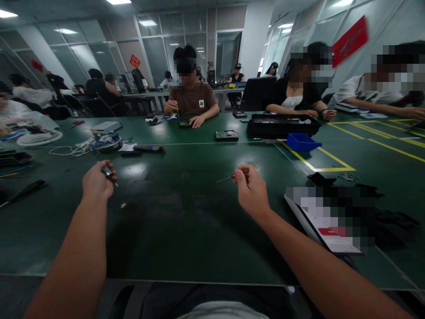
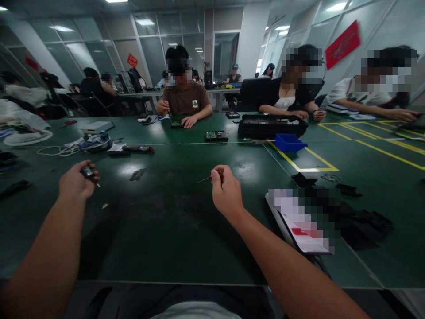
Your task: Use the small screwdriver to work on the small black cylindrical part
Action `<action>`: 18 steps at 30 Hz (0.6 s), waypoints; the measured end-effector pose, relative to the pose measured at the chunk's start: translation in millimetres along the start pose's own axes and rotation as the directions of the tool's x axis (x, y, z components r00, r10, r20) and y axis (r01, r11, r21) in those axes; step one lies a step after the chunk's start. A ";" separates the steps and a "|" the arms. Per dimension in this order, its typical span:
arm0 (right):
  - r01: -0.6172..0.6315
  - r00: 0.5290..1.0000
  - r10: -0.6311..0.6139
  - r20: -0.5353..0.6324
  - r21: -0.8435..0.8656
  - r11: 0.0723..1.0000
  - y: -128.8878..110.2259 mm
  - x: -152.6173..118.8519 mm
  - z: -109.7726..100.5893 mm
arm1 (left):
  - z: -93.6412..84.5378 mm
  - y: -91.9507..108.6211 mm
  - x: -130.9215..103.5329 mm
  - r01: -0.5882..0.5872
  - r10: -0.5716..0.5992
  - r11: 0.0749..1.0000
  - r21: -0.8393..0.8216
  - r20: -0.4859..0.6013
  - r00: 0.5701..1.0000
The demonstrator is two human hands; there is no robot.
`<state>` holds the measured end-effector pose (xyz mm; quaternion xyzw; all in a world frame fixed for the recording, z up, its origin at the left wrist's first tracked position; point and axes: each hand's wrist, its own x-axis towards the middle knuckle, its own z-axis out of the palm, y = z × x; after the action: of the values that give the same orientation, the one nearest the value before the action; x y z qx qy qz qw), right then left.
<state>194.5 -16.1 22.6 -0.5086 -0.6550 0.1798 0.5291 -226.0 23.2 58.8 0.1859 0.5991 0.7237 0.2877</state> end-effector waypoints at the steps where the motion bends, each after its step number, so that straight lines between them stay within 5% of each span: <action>1: -0.006 1.000 0.006 -0.001 0.000 1.000 -0.6 0.4 -0.3 | -4.2 1.0 2.9 -0.009 0.009 1.000 -0.010 -0.026 1.000; 18: 0.002 0.999 -0.001 -0.037 0.024 1.000 -2.3 3.2 1.5 | -33.8 -2.5 31.6 -0.156 0.164 0.986 0.057 -0.197 0.967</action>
<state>192.4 -13.9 25.5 -0.5049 -0.6435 0.1776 0.5473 -270.5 18.0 46.7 0.1656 0.6227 0.7472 0.1627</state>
